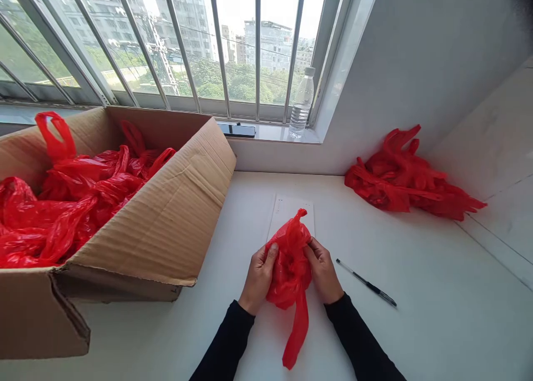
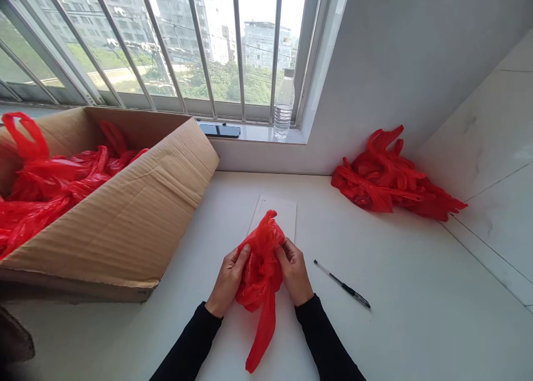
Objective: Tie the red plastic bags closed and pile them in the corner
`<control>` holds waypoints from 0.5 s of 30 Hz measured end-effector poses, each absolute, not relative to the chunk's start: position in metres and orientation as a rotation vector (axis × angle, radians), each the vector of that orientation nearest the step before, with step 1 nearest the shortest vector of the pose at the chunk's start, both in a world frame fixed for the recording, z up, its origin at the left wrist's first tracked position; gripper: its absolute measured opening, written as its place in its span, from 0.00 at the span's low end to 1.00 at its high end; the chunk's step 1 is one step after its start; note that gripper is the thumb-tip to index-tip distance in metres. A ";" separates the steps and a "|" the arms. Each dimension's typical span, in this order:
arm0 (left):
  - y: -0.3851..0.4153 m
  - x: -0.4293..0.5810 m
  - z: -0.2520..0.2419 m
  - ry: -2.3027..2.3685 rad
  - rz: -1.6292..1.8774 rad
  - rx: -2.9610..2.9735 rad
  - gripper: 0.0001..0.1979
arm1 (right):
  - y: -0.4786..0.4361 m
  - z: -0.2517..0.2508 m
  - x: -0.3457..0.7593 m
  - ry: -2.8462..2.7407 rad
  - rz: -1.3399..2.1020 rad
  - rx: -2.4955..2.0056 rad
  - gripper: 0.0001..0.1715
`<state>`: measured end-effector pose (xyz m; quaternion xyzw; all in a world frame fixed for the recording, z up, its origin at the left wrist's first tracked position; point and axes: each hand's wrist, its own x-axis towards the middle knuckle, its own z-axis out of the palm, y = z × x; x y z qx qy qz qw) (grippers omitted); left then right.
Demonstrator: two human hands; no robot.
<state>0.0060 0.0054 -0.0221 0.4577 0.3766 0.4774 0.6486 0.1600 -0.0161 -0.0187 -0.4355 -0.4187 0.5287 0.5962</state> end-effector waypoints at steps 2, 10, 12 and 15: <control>0.005 0.006 -0.024 0.857 1.093 1.012 0.19 | -0.016 -0.018 0.160 -0.973 1.231 -1.008 0.20; 0.004 0.000 -0.010 0.726 1.064 0.938 0.18 | -0.018 -0.012 0.161 -0.949 1.222 -1.029 0.21; 0.005 -0.003 -0.008 0.707 1.087 0.917 0.25 | -0.019 -0.010 0.161 -0.970 1.261 -1.032 0.23; 0.007 -0.005 -0.008 0.707 1.104 0.888 0.30 | -0.018 -0.007 0.162 -1.046 1.329 -0.995 0.22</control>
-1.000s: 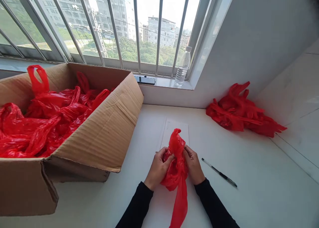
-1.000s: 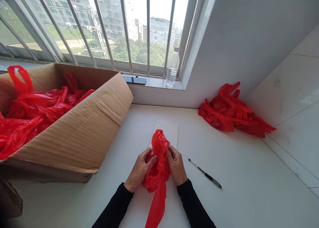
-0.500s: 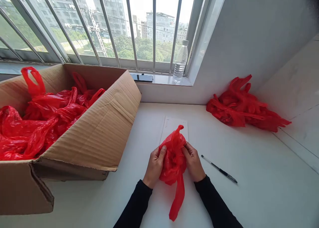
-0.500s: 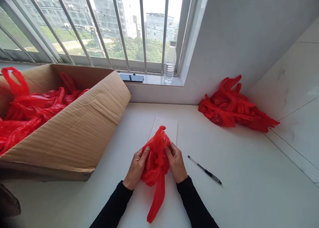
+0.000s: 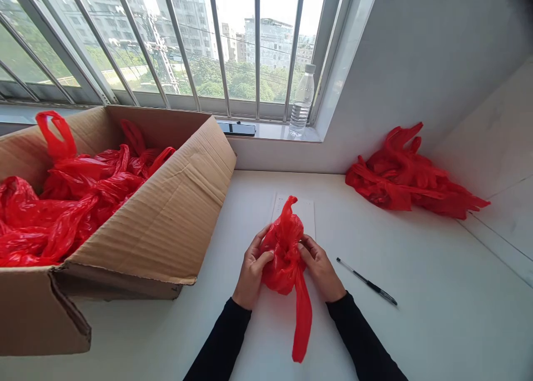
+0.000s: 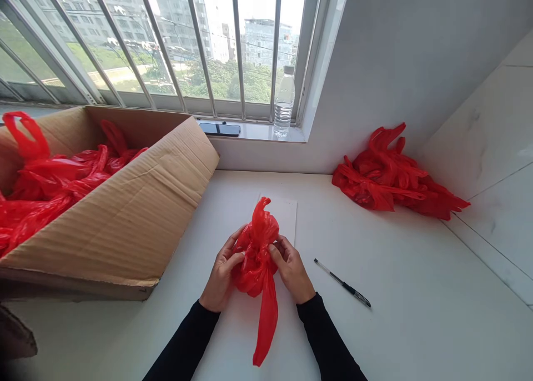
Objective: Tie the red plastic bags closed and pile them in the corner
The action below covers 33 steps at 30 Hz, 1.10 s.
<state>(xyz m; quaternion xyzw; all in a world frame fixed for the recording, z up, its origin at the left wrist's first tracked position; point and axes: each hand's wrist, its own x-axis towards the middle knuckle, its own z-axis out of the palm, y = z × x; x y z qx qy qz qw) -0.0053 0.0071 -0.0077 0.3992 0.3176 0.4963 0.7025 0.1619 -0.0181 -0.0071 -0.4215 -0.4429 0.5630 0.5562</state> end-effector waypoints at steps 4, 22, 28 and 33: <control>0.008 -0.005 -0.006 0.651 1.059 0.852 0.32 | -0.016 -0.012 0.164 -1.001 1.290 -0.970 0.17; 0.009 -0.003 -0.009 0.575 1.004 0.911 0.41 | -0.018 -0.007 0.165 -0.957 1.249 -0.986 0.20; 0.010 -0.003 -0.013 0.599 0.871 0.998 0.29 | -0.017 -0.011 0.169 -0.837 1.180 -0.983 0.14; 0.011 -0.002 -0.012 0.645 0.935 1.015 0.22 | -0.019 -0.004 0.168 -0.896 1.215 -0.968 0.17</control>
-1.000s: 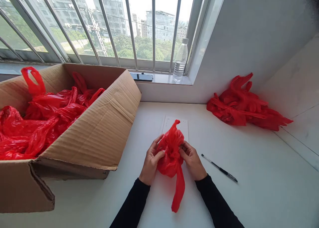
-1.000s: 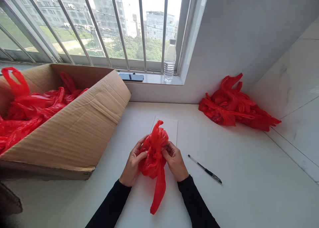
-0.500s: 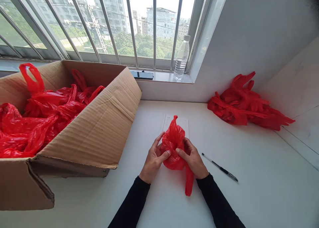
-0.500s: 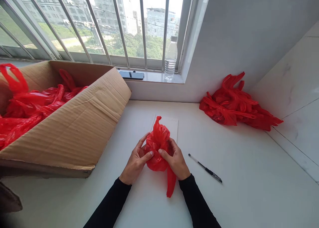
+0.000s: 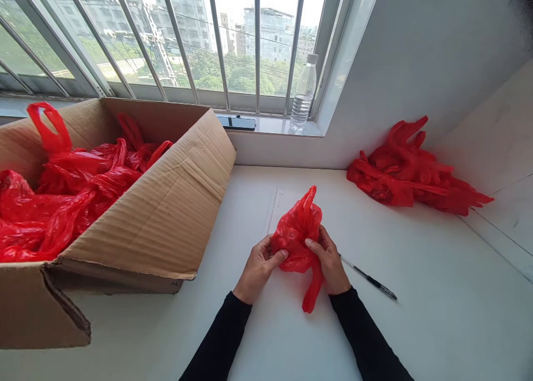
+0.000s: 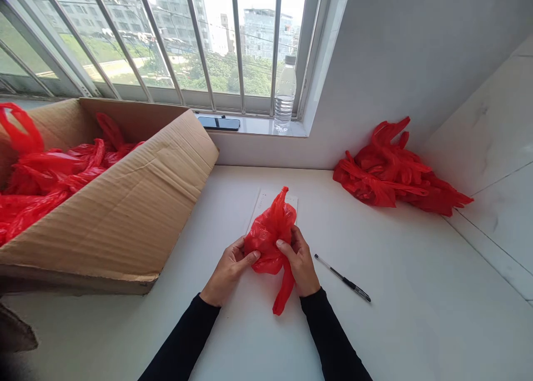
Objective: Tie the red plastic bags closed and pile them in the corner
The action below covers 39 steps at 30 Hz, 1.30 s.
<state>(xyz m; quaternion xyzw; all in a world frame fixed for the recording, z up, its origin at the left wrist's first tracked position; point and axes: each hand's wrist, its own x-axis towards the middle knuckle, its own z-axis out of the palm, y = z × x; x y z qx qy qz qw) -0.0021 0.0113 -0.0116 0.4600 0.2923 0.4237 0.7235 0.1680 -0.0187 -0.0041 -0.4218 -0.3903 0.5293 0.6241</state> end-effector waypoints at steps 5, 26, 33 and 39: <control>0.011 -0.001 -0.010 0.722 0.981 1.010 0.21 | -0.020 -0.003 0.164 -1.023 1.248 -0.956 0.24; 0.012 0.001 -0.008 0.682 0.958 1.117 0.24 | -0.020 -0.012 0.167 -0.916 1.175 -0.975 0.15; 0.012 -0.001 -0.011 0.784 0.913 1.052 0.21 | -0.018 -0.012 0.162 -0.900 1.183 -0.966 0.15; 0.004 -0.001 0.000 0.669 0.767 1.058 0.33 | -0.016 -0.016 0.166 -0.800 1.138 -0.977 0.17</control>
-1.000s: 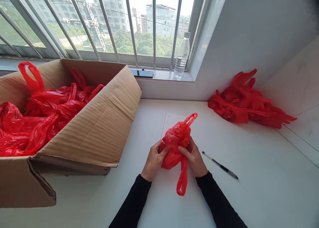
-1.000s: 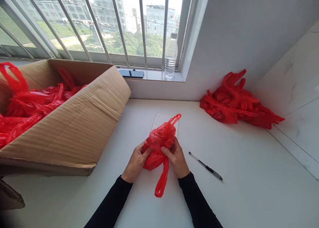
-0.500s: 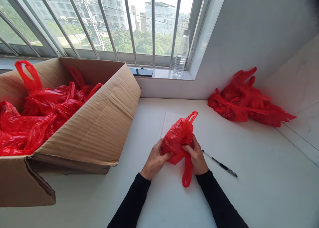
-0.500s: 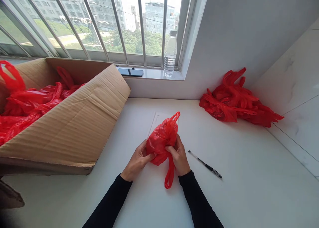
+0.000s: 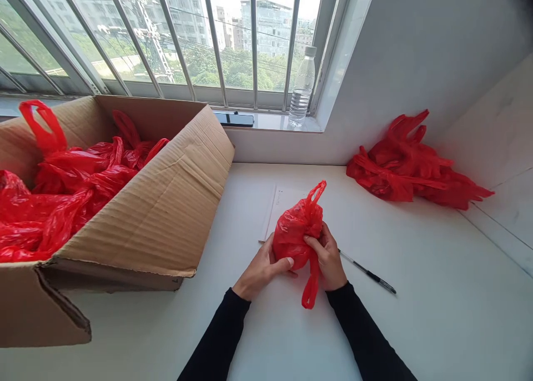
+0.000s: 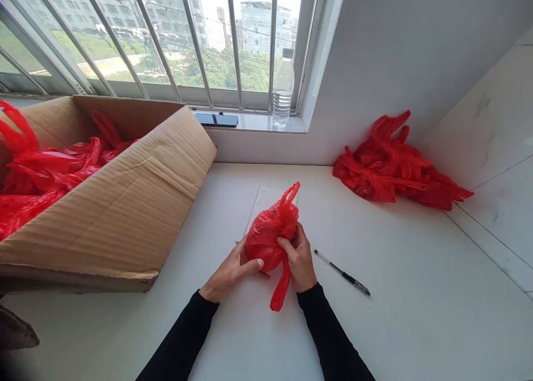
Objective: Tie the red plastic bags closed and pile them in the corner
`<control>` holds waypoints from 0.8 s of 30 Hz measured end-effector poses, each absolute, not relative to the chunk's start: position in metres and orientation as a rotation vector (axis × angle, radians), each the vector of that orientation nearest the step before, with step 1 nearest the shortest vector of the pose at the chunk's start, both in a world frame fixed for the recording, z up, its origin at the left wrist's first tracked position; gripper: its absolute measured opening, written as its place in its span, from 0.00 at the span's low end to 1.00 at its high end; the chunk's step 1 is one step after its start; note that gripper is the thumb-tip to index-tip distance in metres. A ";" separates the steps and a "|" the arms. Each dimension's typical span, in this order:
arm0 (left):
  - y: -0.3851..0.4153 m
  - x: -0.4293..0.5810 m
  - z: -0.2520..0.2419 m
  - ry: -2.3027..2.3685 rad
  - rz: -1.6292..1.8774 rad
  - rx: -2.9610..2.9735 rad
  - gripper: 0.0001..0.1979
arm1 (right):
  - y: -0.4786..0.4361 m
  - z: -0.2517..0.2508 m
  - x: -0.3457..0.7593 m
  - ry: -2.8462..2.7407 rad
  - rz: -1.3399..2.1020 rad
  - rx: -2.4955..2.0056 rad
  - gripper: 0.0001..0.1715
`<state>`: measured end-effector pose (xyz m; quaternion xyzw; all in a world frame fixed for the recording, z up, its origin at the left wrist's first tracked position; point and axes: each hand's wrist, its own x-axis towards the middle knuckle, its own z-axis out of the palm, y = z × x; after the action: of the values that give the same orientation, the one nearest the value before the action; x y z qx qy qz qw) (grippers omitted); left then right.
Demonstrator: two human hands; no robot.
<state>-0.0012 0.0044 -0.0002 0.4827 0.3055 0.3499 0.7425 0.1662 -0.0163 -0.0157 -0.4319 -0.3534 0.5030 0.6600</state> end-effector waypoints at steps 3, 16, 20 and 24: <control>0.007 0.002 -0.003 0.693 0.784 1.064 0.33 | -0.016 -0.017 0.169 -0.763 1.161 -0.968 0.15; 0.010 0.002 -0.010 0.794 0.753 1.092 0.24 | -0.017 -0.004 0.166 -0.715 1.308 -0.890 0.14; 0.008 0.001 -0.001 0.719 0.842 1.097 0.27 | -0.017 -0.006 0.166 -0.681 1.273 -0.882 0.15; 0.006 0.000 0.001 0.678 0.941 1.094 0.33 | -0.019 -0.007 0.167 -0.680 1.257 -0.867 0.18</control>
<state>0.0002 0.0058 0.0006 0.4907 0.3044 0.4224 0.6987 0.1669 -0.0193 -0.0067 -0.3846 -0.3019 0.5578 0.6707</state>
